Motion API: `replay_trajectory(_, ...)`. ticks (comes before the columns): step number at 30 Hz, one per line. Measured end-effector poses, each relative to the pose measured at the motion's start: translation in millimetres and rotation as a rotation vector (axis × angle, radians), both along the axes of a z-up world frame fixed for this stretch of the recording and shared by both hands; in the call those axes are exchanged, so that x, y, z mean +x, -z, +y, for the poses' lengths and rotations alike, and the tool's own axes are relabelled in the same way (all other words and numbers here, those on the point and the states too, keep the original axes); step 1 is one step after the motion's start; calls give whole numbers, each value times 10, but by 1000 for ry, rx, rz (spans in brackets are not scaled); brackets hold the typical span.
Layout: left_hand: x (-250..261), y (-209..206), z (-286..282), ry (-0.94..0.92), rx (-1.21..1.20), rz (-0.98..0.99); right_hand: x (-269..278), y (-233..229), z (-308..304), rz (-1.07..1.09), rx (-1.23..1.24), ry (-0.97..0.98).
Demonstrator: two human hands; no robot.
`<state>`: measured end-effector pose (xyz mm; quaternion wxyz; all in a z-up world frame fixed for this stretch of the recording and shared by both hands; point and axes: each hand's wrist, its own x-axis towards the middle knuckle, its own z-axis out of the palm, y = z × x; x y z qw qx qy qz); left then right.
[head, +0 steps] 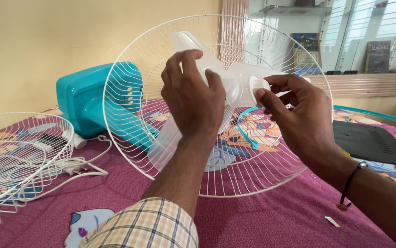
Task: The person assembles an electric fan by attaching the fan blades to the motor shaft, securing them with a plastic nut, and then attaching the front wire cage. The person uses their hands to align and tighten the components.
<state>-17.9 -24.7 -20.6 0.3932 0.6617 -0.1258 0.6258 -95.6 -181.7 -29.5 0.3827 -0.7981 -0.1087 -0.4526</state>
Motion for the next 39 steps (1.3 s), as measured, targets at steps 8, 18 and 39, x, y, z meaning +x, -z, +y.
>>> replay_trajectory(8, 177, 190, 79, 76, 76, 128, 64, 67, -6, -22, -29, -22)
replay_trajectory(18, 357, 200, 322, 306, 105, 281, 56, -115, 11, 271, 607, -488)
replay_trajectory(39, 271, 287, 176, 216, 148, 198, 49, -104, 92, 521, 794, -415)
